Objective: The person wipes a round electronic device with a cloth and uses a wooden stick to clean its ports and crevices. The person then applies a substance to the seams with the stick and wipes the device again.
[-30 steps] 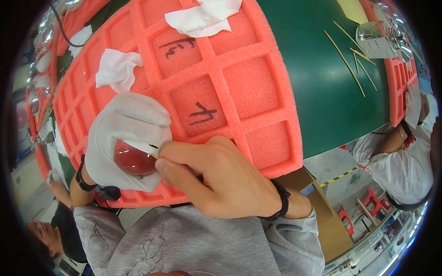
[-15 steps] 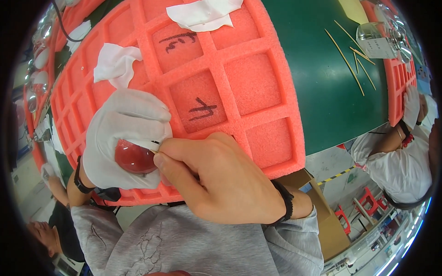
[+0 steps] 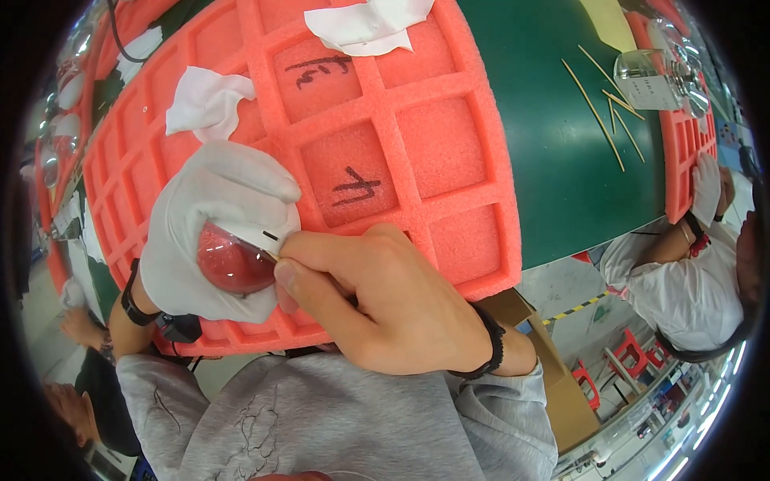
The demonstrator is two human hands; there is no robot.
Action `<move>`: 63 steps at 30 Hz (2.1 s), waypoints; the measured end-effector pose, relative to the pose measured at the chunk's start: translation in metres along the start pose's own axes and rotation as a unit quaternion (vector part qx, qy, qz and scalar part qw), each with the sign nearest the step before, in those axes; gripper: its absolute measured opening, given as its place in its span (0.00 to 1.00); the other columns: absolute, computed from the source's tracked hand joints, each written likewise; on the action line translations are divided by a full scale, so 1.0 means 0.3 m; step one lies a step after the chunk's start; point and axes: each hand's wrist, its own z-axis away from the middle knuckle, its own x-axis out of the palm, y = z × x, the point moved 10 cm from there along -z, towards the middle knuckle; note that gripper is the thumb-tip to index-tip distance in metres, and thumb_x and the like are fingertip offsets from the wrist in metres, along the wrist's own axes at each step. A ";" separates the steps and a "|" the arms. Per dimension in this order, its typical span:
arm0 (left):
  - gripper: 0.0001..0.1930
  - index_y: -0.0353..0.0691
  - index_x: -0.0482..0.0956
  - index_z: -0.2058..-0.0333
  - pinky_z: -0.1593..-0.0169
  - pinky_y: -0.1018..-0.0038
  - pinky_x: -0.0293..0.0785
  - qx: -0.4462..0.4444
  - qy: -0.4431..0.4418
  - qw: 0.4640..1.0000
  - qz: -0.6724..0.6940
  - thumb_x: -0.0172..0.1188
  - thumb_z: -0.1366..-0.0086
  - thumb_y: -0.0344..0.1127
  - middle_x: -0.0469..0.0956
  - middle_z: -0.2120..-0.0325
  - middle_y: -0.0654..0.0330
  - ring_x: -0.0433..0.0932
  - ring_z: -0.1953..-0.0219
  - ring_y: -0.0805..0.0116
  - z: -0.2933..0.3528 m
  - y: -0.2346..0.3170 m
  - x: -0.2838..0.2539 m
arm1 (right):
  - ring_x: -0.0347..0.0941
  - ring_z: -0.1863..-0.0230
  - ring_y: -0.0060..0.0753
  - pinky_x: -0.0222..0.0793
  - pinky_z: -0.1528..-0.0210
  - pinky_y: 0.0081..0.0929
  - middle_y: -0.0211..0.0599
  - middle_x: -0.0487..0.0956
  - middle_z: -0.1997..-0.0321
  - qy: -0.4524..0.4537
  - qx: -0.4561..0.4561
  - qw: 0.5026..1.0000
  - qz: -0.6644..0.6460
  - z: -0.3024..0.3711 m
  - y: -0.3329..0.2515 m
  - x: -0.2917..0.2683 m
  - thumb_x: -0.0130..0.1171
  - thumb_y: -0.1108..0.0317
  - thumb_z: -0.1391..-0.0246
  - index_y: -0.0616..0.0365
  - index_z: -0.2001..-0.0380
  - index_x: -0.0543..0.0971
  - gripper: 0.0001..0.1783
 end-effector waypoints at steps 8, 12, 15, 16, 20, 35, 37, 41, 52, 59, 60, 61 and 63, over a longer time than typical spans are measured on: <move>0.30 0.44 0.77 0.56 0.56 0.66 0.76 -0.003 0.004 0.999 -0.040 0.76 0.64 0.25 0.78 0.57 0.56 0.79 0.56 0.56 -0.003 0.010 0.012 | 0.74 0.73 0.25 0.68 0.68 0.24 0.35 0.81 0.74 0.018 0.036 0.999 0.004 0.004 -0.008 -0.009 0.49 0.73 0.33 0.68 0.68 0.79 0.12; 0.31 0.45 0.77 0.57 0.56 0.65 0.76 -0.012 0.007 0.999 -0.049 0.76 0.64 0.25 0.78 0.57 0.56 0.79 0.56 0.55 -0.001 0.008 0.012 | 0.74 0.73 0.25 0.68 0.69 0.23 0.36 0.81 0.75 0.025 0.032 0.999 0.029 -0.001 -0.035 -0.020 0.50 0.73 0.33 0.69 0.68 0.79 0.12; 0.30 0.45 0.77 0.57 0.57 0.65 0.76 -0.007 0.008 0.998 -0.063 0.77 0.64 0.26 0.78 0.58 0.56 0.79 0.57 0.54 -0.004 0.013 0.013 | 0.74 0.74 0.25 0.67 0.70 0.23 0.35 0.81 0.75 0.026 0.032 0.998 0.044 -0.003 -0.037 -0.021 0.51 0.73 0.33 0.69 0.67 0.80 0.12; 0.30 0.45 0.77 0.57 0.57 0.65 0.76 -0.008 0.007 0.998 -0.064 0.77 0.63 0.26 0.78 0.58 0.57 0.79 0.57 0.55 -0.006 0.012 0.015 | 0.73 0.75 0.24 0.67 0.71 0.22 0.35 0.81 0.76 0.031 0.030 0.998 0.044 -0.001 -0.037 -0.023 0.51 0.73 0.33 0.69 0.67 0.80 0.12; 0.29 0.45 0.77 0.58 0.57 0.65 0.75 -0.005 0.003 0.998 -0.068 0.77 0.62 0.27 0.78 0.58 0.57 0.79 0.57 0.55 -0.009 0.009 0.018 | 0.71 0.77 0.22 0.65 0.72 0.22 0.34 0.80 0.77 0.055 0.028 0.998 0.025 0.002 -0.032 -0.023 0.51 0.73 0.33 0.69 0.68 0.80 0.12; 0.28 0.46 0.77 0.59 0.56 0.67 0.74 -0.042 0.014 0.998 -0.037 0.76 0.63 0.29 0.78 0.58 0.59 0.78 0.57 0.58 0.011 -0.006 0.005 | 0.65 0.77 0.17 0.59 0.74 0.20 0.33 0.79 0.73 0.005 0.035 0.999 0.039 0.002 -0.012 -0.008 0.48 0.72 0.32 0.67 0.70 0.79 0.15; 0.28 0.46 0.77 0.59 0.57 0.67 0.74 -0.015 0.006 0.998 -0.063 0.76 0.63 0.29 0.78 0.58 0.59 0.78 0.58 0.58 0.005 0.010 0.010 | 0.65 0.77 0.17 0.59 0.74 0.20 0.32 0.79 0.74 0.007 0.022 0.999 0.030 -0.004 -0.028 -0.009 0.49 0.72 0.32 0.68 0.70 0.79 0.14; 0.28 0.45 0.77 0.59 0.57 0.67 0.74 -0.001 0.000 0.997 -0.079 0.76 0.63 0.28 0.78 0.59 0.59 0.78 0.58 0.58 -0.003 0.021 0.015 | 0.65 0.78 0.17 0.59 0.75 0.21 0.31 0.78 0.77 0.020 0.027 0.998 0.046 -0.010 -0.051 -0.013 0.49 0.73 0.33 0.68 0.71 0.80 0.14; 0.28 0.44 0.77 0.60 0.58 0.67 0.74 -0.019 0.022 1.000 -0.011 0.75 0.65 0.27 0.78 0.61 0.57 0.78 0.58 0.59 0.010 -0.009 -0.003 | 0.68 0.79 0.21 0.60 0.76 0.21 0.34 0.79 0.77 0.001 0.014 0.999 0.043 -0.019 -0.035 -0.008 0.49 0.72 0.34 0.67 0.72 0.80 0.14; 0.27 0.44 0.77 0.60 0.58 0.67 0.74 -0.021 0.031 0.999 -0.003 0.74 0.65 0.28 0.78 0.60 0.57 0.78 0.59 0.58 0.007 -0.010 -0.005 | 0.68 0.80 0.23 0.61 0.76 0.22 0.34 0.80 0.77 -0.001 0.014 0.997 0.074 -0.017 -0.047 -0.014 0.49 0.73 0.34 0.66 0.72 0.80 0.14; 0.27 0.44 0.78 0.60 0.58 0.67 0.74 -0.025 0.010 0.999 -0.026 0.75 0.65 0.28 0.79 0.60 0.57 0.78 0.59 0.58 0.002 -0.005 0.001 | 0.69 0.80 0.23 0.61 0.76 0.22 0.34 0.80 0.77 0.001 0.020 0.997 0.080 -0.016 -0.050 -0.013 0.49 0.73 0.34 0.66 0.72 0.80 0.14; 0.27 0.44 0.78 0.60 0.58 0.67 0.74 -0.030 -0.012 0.998 -0.049 0.75 0.65 0.29 0.79 0.60 0.58 0.78 0.59 0.58 -0.003 -0.002 0.007 | 0.69 0.80 0.23 0.61 0.76 0.22 0.34 0.80 0.77 0.004 0.026 0.996 0.085 -0.014 -0.051 -0.012 0.49 0.73 0.34 0.66 0.72 0.80 0.14; 0.27 0.44 0.78 0.60 0.58 0.67 0.74 -0.037 -0.034 0.996 -0.071 0.75 0.64 0.29 0.79 0.60 0.58 0.78 0.59 0.58 -0.002 -0.009 0.021 | 0.70 0.80 0.23 0.62 0.76 0.22 0.34 0.80 0.77 0.012 0.020 0.996 0.086 -0.012 -0.061 -0.007 0.49 0.73 0.34 0.66 0.72 0.80 0.14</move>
